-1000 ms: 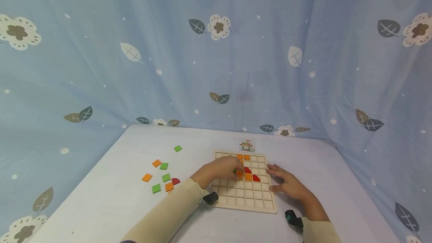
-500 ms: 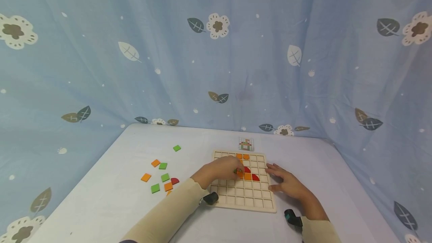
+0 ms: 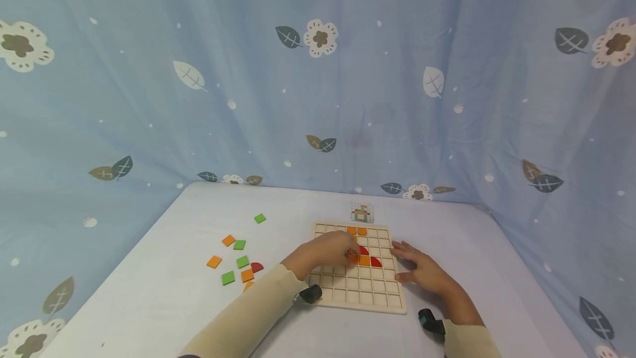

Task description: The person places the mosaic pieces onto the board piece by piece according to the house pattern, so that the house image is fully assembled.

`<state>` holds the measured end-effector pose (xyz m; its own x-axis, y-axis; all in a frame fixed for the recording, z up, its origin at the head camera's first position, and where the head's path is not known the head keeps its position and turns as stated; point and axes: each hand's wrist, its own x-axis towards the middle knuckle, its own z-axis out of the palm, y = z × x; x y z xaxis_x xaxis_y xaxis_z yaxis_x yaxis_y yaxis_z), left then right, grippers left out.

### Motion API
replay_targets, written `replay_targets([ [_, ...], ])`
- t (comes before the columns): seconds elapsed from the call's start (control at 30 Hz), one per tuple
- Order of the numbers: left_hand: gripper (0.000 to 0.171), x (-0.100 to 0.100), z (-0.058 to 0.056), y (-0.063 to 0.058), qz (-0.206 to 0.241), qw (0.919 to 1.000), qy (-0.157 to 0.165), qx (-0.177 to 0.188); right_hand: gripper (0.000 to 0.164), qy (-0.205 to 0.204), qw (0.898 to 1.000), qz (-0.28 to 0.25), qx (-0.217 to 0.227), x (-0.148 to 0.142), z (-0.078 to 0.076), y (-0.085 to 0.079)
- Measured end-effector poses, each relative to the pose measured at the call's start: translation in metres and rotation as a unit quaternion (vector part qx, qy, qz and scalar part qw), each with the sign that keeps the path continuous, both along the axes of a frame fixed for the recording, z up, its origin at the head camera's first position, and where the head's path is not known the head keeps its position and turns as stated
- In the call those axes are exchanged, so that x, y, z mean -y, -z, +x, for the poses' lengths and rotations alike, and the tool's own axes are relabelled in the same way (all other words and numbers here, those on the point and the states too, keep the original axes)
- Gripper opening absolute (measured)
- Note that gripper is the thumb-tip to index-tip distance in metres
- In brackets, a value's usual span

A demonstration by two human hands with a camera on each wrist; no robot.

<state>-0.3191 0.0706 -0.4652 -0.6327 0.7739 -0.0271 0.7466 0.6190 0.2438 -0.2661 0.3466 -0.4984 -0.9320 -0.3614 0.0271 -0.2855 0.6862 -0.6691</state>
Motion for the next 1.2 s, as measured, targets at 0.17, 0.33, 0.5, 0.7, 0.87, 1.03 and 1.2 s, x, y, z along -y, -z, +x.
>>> replay_targets([
  [0.17,0.023,0.002,0.004,-0.004,-0.002,0.9999,-0.011,0.004,0.074,-0.004,1.0,0.002,-0.001,0.001,-0.001,0.0],
  [0.33,0.024,0.009,0.006,-0.01,-0.001,0.9999,-0.005,-0.009,0.075,0.001,1.0,0.005,-0.001,0.0,-0.001,0.0],
  [0.5,0.025,0.021,0.006,-0.017,-0.009,0.9997,-0.013,-0.019,0.076,0.005,1.0,0.003,0.004,-0.002,-0.001,0.001],
  [0.7,0.028,0.036,0.0,-0.017,-0.029,0.9988,-0.025,-0.03,0.075,0.008,1.0,-0.005,0.009,-0.004,0.0,0.002],
  [0.87,0.024,0.057,-0.001,-0.019,-0.039,0.9979,-0.034,-0.04,0.074,0.0,1.0,-0.007,0.005,-0.003,0.0,0.003],
  [1.03,0.026,0.084,0.001,-0.027,-0.05,0.9965,-0.051,-0.044,0.073,-0.005,1.0,-0.005,0.0,-0.001,-0.001,0.003],
  [1.2,0.028,0.111,0.005,-0.033,-0.056,0.9943,-0.079,-0.045,0.073,-0.002,1.0,-0.004,-0.001,0.0,0.0,0.003],
])
